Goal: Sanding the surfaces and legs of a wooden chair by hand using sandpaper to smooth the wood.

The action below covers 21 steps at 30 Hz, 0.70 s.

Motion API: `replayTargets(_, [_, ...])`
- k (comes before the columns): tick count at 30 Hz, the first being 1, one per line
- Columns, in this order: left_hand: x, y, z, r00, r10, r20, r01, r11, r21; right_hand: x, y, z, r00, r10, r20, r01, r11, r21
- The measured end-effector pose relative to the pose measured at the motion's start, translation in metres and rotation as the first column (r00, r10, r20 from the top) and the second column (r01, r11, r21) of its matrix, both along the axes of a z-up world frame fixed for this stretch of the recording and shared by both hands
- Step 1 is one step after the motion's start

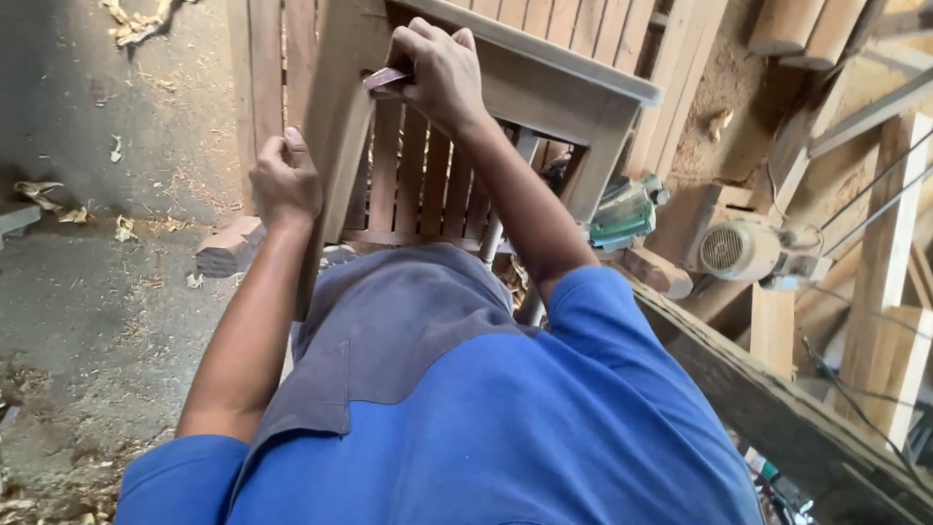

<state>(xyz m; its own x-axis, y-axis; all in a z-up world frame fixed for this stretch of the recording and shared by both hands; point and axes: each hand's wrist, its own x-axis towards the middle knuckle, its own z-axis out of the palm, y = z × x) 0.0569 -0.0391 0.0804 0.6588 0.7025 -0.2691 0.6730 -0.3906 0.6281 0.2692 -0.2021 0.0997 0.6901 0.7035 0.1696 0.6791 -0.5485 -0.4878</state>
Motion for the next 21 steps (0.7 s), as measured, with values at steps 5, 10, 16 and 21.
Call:
replayTargets(5, [0.006,-0.001,-0.001,1.000,0.008,-0.022,-0.007,0.999,0.046,0.008,-0.020,0.002,0.997,-0.060,-0.039,0.061,0.998,0.028])
replayTargets(10, [-0.001,0.000,-0.007,0.998,-0.025,-0.056,0.029,0.997,0.071,-0.005,0.001,0.010,0.965,-0.239,-0.112,0.238,0.971,-0.020])
replayTargets(16, [0.000,0.000,-0.003,1.000,-0.017,-0.021,0.018,0.998,0.067,-0.002,-0.016,0.011,0.966,-0.219,-0.139,0.217,0.976,-0.029])
replayTargets(21, [-0.003,0.001,-0.006,0.999,-0.032,0.014,0.031,0.998,0.059,-0.002,0.007,0.000,0.943,-0.278,-0.181,0.285,0.958,0.014])
